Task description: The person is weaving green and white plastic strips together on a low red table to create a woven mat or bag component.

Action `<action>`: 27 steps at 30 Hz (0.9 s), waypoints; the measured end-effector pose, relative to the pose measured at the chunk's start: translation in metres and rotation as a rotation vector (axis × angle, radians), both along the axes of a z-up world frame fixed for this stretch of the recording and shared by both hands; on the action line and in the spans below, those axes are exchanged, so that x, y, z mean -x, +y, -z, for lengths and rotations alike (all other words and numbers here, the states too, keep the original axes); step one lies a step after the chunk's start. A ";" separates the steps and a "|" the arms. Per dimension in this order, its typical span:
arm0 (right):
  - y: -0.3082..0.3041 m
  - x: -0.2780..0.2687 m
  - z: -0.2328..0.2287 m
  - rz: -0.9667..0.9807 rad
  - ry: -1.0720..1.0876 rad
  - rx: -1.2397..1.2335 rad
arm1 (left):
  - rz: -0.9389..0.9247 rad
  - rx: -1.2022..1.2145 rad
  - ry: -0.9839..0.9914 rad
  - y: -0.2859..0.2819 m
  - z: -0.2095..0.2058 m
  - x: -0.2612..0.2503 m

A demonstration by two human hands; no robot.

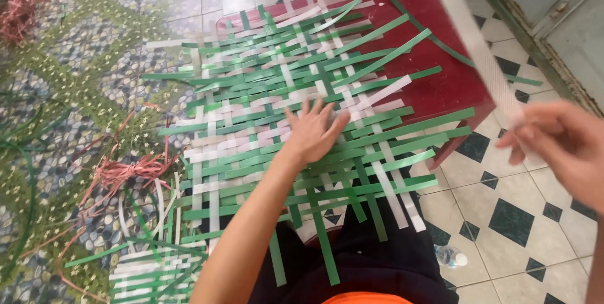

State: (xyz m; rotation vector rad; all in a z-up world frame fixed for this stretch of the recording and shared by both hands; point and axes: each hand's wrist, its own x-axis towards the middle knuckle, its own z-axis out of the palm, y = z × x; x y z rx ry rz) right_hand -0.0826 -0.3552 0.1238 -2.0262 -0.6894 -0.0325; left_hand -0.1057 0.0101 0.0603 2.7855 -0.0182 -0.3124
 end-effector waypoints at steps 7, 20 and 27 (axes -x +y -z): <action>-0.008 0.059 0.047 0.053 0.310 0.355 | 0.041 1.678 -0.320 -0.043 -0.057 0.055; -0.023 0.086 0.082 0.382 0.789 0.844 | -0.819 1.217 -1.196 0.003 -0.007 0.193; -0.010 0.091 0.084 0.210 0.452 1.408 | -0.854 1.297 -1.391 -0.036 -0.009 0.218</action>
